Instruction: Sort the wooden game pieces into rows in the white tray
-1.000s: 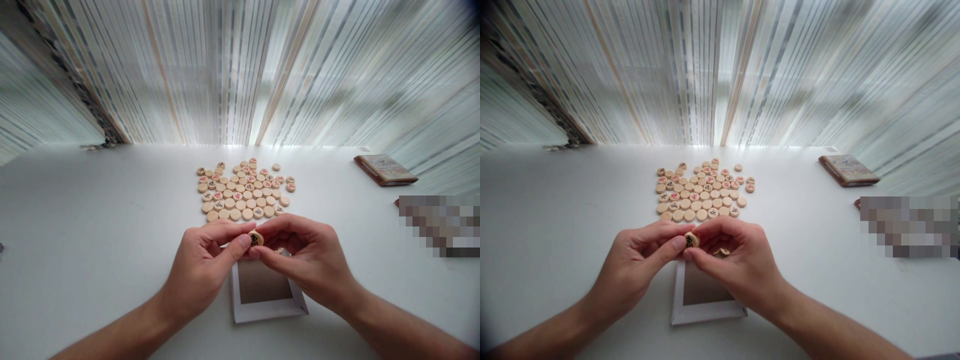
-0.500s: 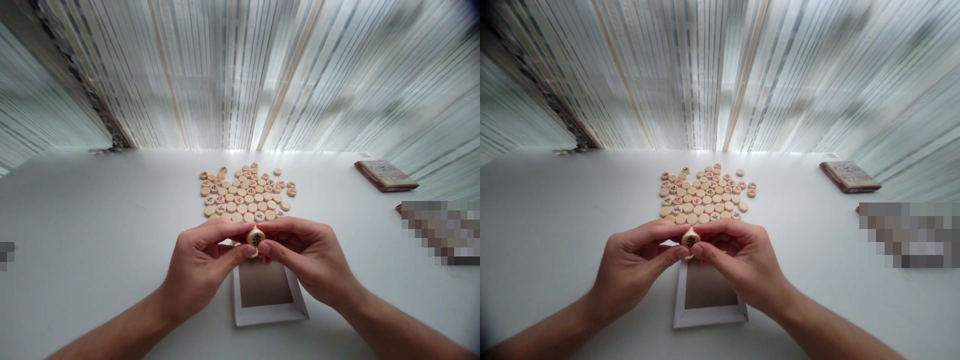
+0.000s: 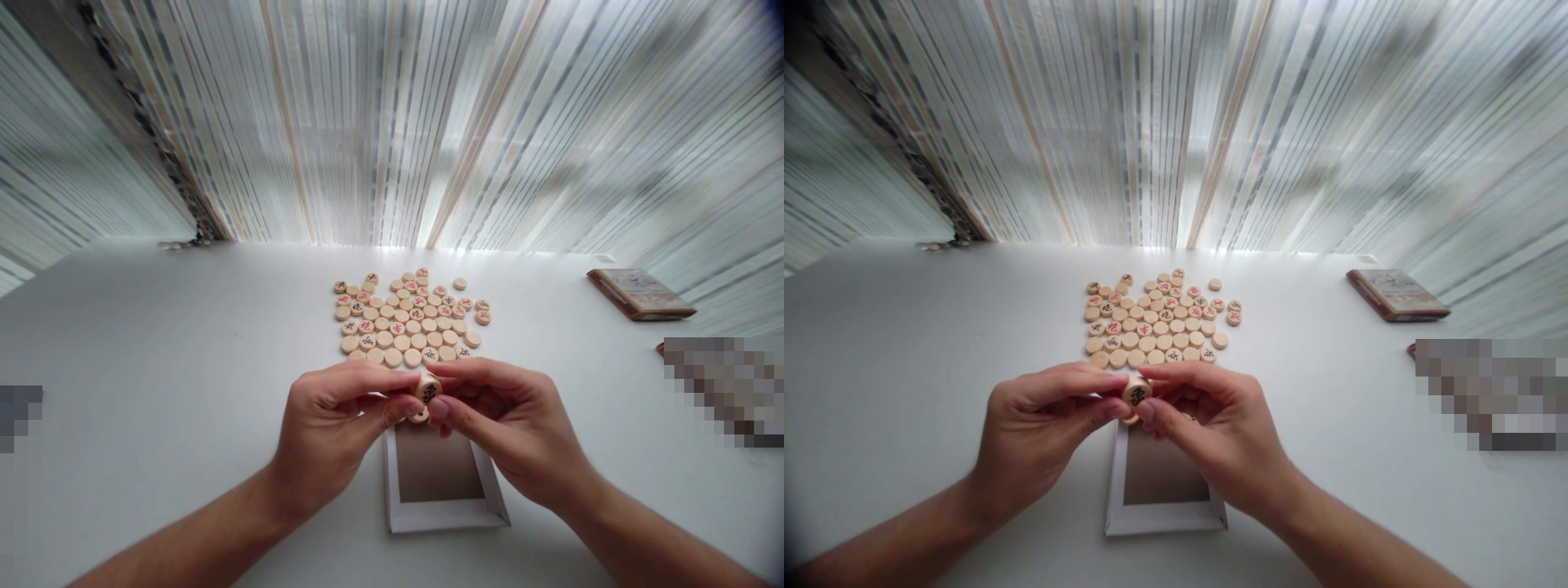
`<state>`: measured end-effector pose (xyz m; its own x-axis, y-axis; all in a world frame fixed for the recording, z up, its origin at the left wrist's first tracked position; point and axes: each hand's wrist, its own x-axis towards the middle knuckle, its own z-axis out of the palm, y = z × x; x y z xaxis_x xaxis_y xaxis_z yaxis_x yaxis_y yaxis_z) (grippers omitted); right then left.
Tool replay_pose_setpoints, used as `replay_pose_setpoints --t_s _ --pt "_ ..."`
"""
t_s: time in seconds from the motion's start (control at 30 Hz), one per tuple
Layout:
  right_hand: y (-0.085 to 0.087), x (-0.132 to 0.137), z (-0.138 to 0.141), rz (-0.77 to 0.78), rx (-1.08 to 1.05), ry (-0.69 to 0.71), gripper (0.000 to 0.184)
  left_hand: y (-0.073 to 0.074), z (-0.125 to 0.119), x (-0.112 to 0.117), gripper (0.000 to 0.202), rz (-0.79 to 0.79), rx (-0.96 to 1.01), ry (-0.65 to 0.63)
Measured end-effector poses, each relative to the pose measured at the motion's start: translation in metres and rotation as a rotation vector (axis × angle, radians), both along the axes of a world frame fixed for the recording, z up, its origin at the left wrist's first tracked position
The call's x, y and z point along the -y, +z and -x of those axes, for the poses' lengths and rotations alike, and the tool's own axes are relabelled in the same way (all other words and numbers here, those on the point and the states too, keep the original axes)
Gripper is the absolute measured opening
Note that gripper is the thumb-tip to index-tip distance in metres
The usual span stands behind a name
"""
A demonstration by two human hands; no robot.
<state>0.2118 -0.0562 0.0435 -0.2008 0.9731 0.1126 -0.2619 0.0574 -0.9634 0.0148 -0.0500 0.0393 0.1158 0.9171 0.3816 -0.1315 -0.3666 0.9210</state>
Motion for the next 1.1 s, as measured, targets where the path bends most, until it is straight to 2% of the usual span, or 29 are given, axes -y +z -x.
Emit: replay_pose_setpoints --t_s 0.2,0.4,0.47,0.6,0.93,1.1 --pt "0.0020 -0.0033 -0.0009 0.066 -0.014 0.043 0.021 -0.0012 -0.0001 -0.0010 0.020 0.090 0.035 -0.023" --pt "0.0017 -0.0056 -0.0019 0.104 -0.036 0.072 0.031 -0.0006 -0.0025 -0.0001 0.026 0.218 0.098 -0.150" --pt "0.0009 -0.0053 -0.0024 0.076 -0.030 0.083 0.028 0.0008 -0.0023 -0.0006 0.024 0.245 0.116 -0.160" --pt "-0.0007 -0.0053 -0.0031 0.007 -0.008 0.095 0.019 0.0032 -0.0008 -0.0027 0.023 0.276 0.100 -0.170" --pt "0.0011 -0.0031 0.0010 0.006 -0.041 0.074 0.018 0.0007 -0.0027 -0.0045 0.021 0.342 0.139 -0.239" --pt "0.0040 -0.0042 0.0006 0.040 -0.014 0.086 0.010 -0.0011 -0.0028 -0.0020 0.013 0.328 0.146 -0.229"
